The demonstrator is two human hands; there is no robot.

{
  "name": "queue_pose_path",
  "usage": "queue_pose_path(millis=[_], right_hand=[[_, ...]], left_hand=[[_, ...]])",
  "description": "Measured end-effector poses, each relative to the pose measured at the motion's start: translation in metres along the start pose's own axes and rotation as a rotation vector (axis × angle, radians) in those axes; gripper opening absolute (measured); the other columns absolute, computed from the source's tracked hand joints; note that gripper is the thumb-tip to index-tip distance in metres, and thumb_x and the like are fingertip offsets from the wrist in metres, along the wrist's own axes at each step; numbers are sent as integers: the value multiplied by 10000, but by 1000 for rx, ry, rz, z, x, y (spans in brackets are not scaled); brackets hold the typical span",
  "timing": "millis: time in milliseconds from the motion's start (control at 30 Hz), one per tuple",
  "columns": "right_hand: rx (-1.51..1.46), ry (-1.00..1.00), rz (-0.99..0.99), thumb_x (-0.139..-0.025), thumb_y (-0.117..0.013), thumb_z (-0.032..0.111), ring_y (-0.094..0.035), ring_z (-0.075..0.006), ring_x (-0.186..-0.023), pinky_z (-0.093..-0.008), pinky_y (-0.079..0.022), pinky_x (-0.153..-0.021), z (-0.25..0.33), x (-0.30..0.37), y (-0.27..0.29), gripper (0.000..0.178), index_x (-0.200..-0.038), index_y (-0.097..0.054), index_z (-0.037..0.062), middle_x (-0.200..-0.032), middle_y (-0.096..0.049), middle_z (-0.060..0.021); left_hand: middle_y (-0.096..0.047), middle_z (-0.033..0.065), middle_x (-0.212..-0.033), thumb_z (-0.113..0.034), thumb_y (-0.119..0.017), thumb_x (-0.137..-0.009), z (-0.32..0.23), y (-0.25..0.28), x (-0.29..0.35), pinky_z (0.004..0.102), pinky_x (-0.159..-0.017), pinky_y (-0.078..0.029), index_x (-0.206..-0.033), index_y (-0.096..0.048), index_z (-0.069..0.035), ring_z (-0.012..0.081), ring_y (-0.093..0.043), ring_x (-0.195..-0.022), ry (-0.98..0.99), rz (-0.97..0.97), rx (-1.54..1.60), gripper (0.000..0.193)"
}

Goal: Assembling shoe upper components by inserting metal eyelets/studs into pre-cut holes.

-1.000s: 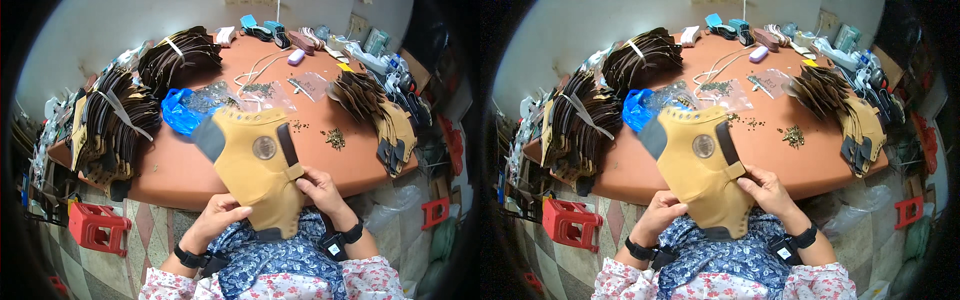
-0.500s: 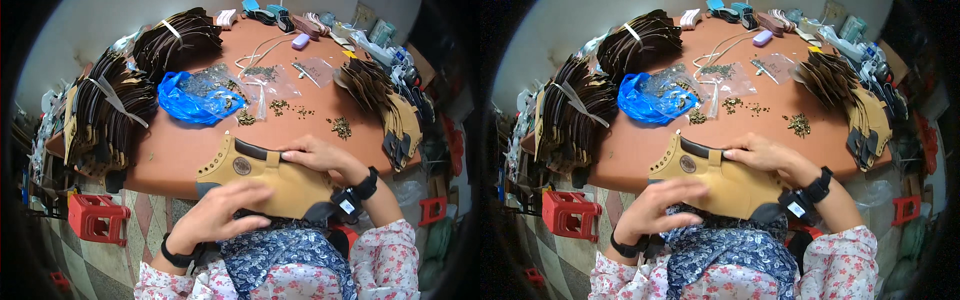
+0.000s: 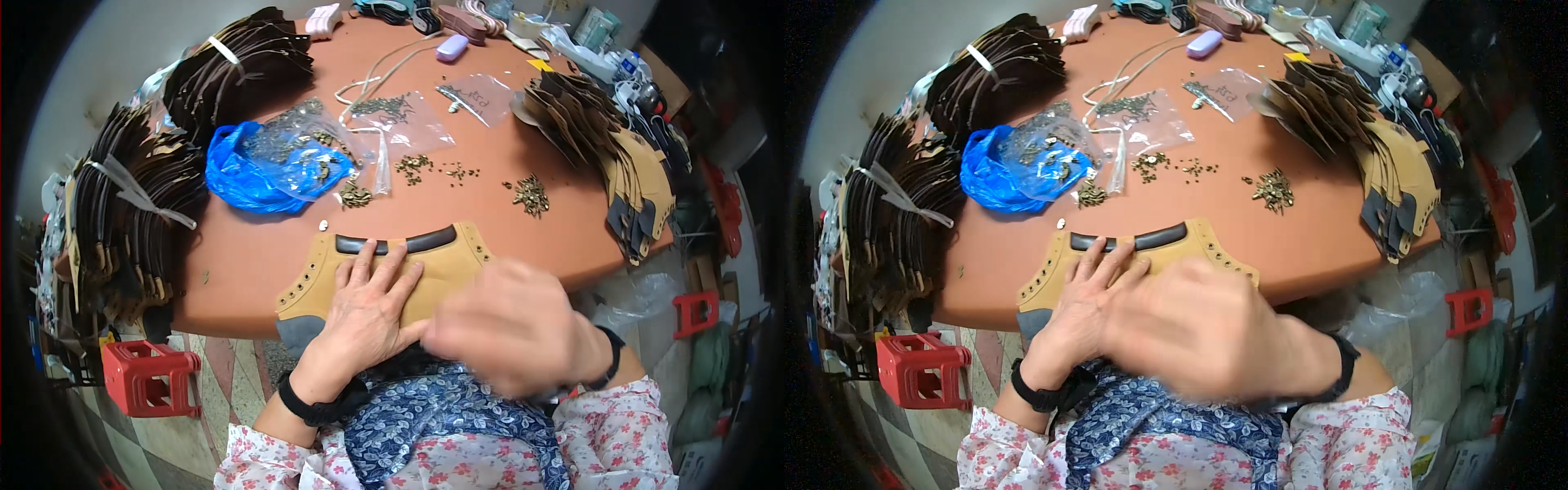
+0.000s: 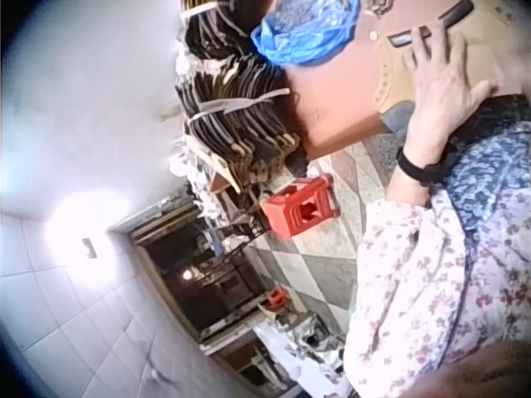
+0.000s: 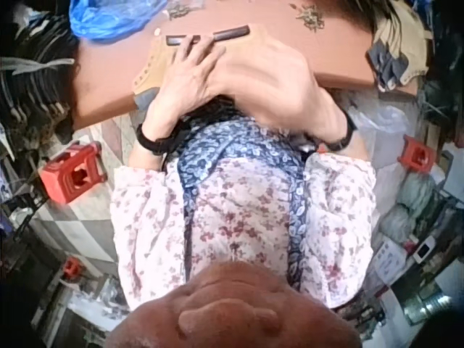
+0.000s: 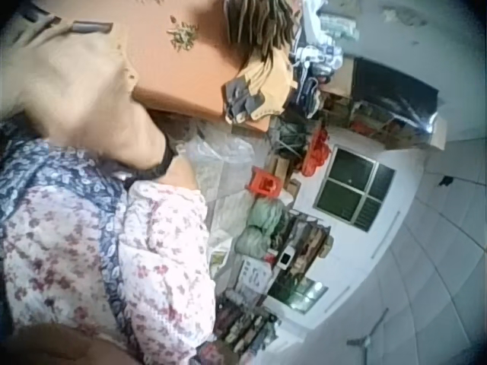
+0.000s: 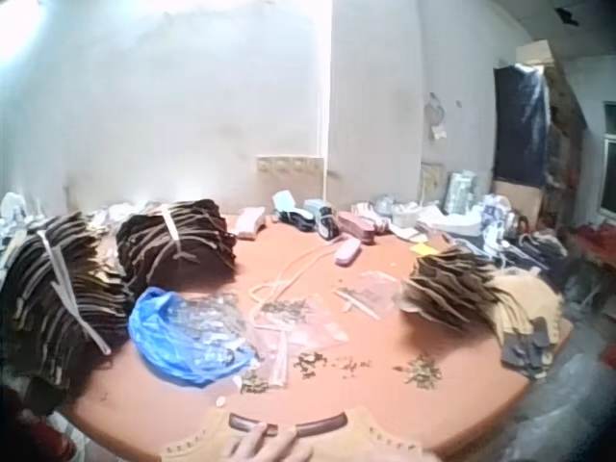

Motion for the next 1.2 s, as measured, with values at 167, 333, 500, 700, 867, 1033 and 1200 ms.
queue_pose_path(millis=[167, 333, 500, 700, 867, 1033, 1200], right_hand=[[-173, 86, -626, -703, -624, 75, -615, -210, -723, -334, -493, -652, 60, 12, 32, 157, -859, -642, 74, -872, -651, -65], [152, 193, -823, -678, -633, 171, -599, -165, -606, -224, -426, -491, 86, 5, 66, 115, -729, -666, 74, -672, -624, -30], [351, -527, 34, -685, -706, 88, -642, -254, -878, -381, -496, -770, 5, 19, 58, 216, -900, -690, 81, -964, -669, -128], [426, -605, -251, -824, -602, -26, -637, -328, -844, -401, -513, -779, -168, 112, 63, 145, -950, -669, 0, -898, -664, -142], [499, -636, -122, -845, -648, 54, -610, -310, -958, -414, -492, -841, -205, 130, 31, 113, -951, -677, 31, -968, -655, -107], [589, -581, -47, -844, -673, 89, -581, -287, -1013, -412, -467, -868, -214, 125, 16, 103, -941, -669, 55, -1002, -632, -86], [593, -533, -35, -846, -669, 103, -572, -274, -983, -417, -450, -822, -222, 121, 9, 61, -882, -643, 62, -950, -614, -72]], left_hand=[[-429, 202, -1459, -568, -740, -738, -23, -4, -18, 556, -1119, -279, -1344, -534, 36, 429, -337, -1389, -56, 104, -33, 880], [-409, 205, -1487, -553, -826, -632, -33, -10, -24, 556, -1115, -298, -1393, -487, 24, 430, -310, -1419, -107, 199, -50, 1014], [-393, 194, -1503, -604, -809, -621, -17, -15, -19, 551, -1111, -301, -1418, -466, 4, 449, -312, -1411, -28, 175, -72, 1059], [-408, 208, -1491, -701, -736, -657, -25, -8, -29, 551, -1115, -293, -1379, -512, 16, 440, -302, -1419, -75, 163, -48, 1042], [-403, 208, -1497, -744, -693, -676, -22, -13, -31, 561, -1120, -281, -1376, -519, 14, 426, -297, -1427, -73, 189, -30, 1047], [-394, 189, -1512, -726, -700, -676, -26, -16, -33, 562, -1106, -293, -1400, -497, 4, 426, -301, -1422, -98, 203, -71, 1048], [-395, 175, -1516, -715, -705, -676, -28, -17, -34, 572, -1086, -305, -1414, -480, -5, 421, -307, -1417, -106, 191, -86, 1049]])
Point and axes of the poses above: each hand's wrist, its own x-axis away from the middle knuckle, its own y-axis out of the back of the hand, z = x × y, the point moved 10 cm from there along -x, towards the middle knuckle
